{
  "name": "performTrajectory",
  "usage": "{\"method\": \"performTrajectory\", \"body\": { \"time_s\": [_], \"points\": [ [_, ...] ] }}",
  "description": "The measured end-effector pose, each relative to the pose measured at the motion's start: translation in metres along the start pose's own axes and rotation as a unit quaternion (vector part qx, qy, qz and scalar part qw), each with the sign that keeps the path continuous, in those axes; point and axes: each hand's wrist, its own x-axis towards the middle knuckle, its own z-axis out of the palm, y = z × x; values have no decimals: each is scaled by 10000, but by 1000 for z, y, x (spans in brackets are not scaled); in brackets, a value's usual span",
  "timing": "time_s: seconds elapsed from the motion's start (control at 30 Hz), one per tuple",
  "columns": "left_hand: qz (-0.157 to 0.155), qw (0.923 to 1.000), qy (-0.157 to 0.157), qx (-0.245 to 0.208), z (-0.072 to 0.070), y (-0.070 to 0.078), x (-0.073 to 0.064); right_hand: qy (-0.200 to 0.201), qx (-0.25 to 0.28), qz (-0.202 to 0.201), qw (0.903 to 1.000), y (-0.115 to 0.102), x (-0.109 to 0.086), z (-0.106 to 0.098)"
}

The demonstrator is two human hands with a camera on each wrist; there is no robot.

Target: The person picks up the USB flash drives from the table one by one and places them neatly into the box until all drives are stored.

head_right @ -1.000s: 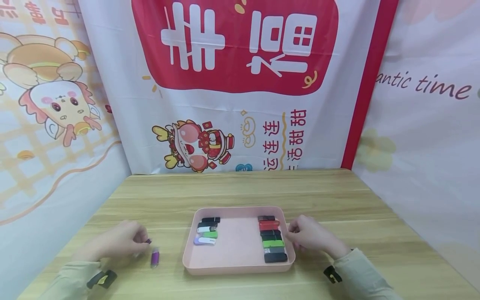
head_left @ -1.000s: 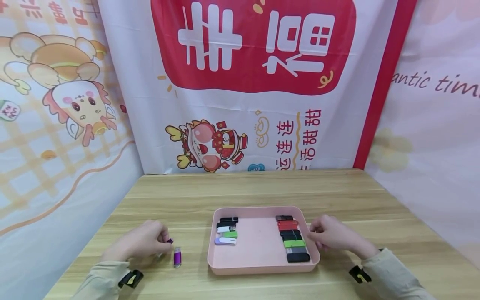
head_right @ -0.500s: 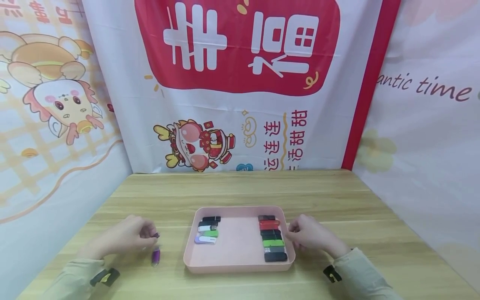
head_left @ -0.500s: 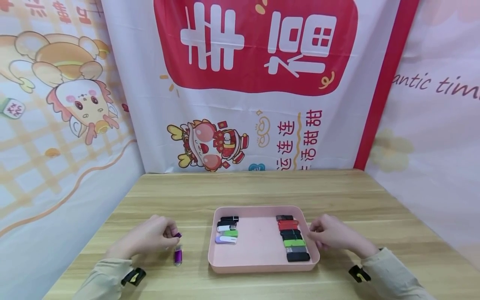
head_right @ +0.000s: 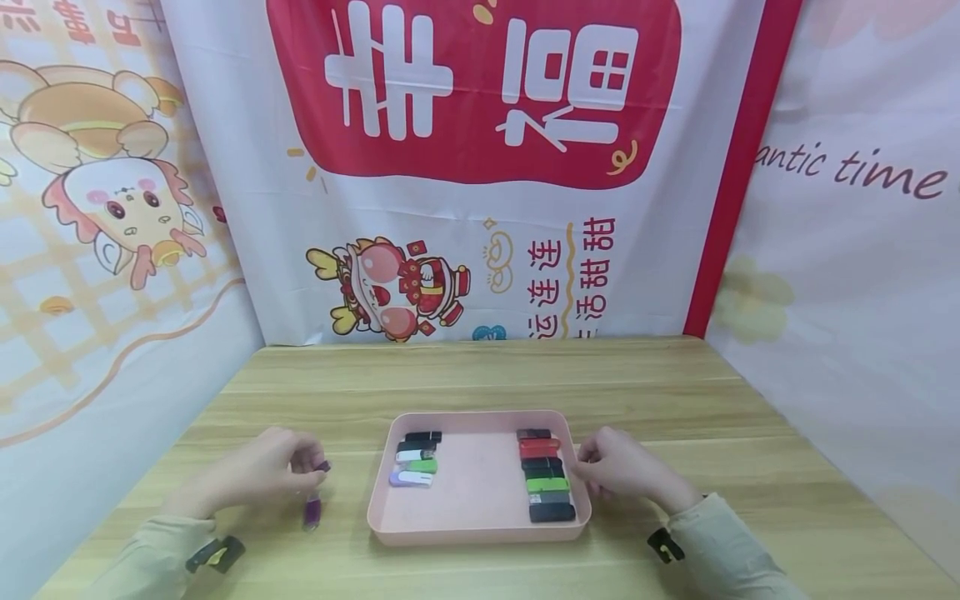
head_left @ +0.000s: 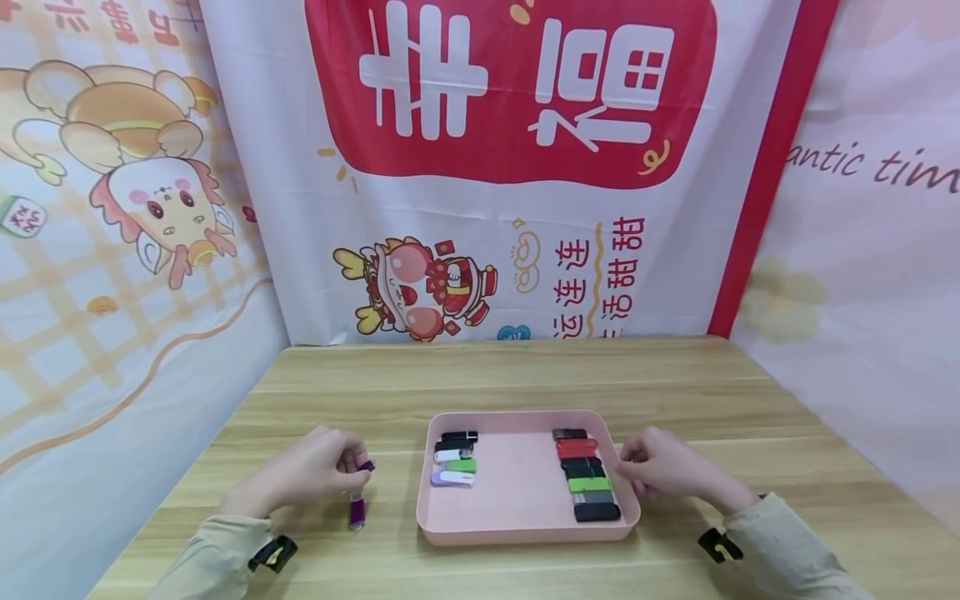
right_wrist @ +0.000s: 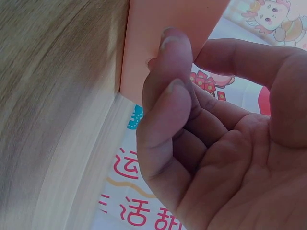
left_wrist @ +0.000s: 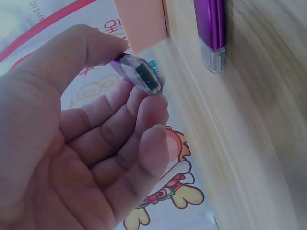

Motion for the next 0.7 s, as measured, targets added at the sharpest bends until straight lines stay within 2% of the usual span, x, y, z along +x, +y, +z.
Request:
{"method": "performTrajectory", "body": {
  "time_s": [0.3,0.7],
  "points": [
    [330,9990,133,252,-2,13,16,-29,-8,60,10000,0,0,0],
    [712,9951,64,685,-2,55,42,-24,-29,0,10000,-3,-1,0]
  ]
}}
